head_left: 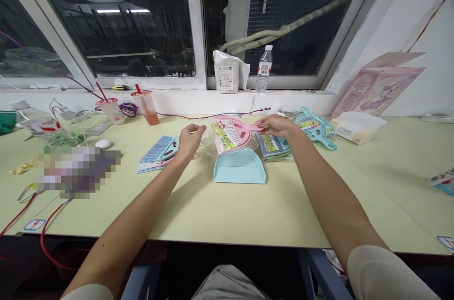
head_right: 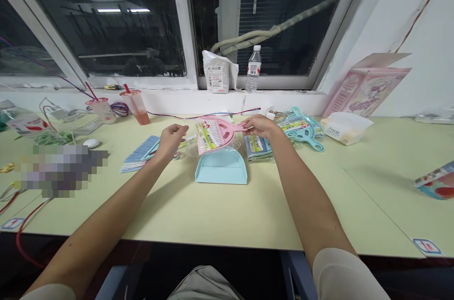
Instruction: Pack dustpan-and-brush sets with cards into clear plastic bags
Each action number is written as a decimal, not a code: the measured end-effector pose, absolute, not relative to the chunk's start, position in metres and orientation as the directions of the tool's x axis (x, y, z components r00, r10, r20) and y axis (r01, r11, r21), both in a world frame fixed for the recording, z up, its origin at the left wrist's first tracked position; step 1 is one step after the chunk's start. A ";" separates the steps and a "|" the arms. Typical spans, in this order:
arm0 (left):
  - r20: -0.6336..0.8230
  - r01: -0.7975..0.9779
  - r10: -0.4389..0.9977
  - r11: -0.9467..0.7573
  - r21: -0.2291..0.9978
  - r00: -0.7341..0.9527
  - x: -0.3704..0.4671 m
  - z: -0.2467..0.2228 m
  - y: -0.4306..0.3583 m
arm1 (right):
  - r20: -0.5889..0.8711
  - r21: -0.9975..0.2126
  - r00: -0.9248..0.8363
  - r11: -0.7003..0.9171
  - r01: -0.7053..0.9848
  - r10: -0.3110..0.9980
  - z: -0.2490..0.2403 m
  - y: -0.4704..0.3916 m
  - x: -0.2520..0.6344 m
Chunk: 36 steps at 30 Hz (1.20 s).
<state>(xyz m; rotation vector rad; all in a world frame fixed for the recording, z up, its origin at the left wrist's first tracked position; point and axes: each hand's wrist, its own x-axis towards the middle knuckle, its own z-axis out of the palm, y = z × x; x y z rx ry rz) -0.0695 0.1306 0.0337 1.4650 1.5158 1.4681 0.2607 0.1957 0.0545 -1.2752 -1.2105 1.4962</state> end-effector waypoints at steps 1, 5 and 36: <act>0.268 0.345 0.939 -0.184 0.920 -0.215 -0.068 0.034 0.129 | -0.200 -0.979 -0.159 -0.202 0.003 0.967 0.055 0.195 0.258; 0.190 0.385 0.968 -0.116 0.916 -0.162 -0.062 0.032 0.126 | -0.163 -0.987 -0.136 -0.163 0.007 0.977 0.054 0.194 0.248; 0.085 0.344 0.975 -0.009 0.939 -0.206 -0.069 0.022 0.136 | -0.164 -0.986 -0.165 -0.163 0.017 0.973 0.053 0.189 0.233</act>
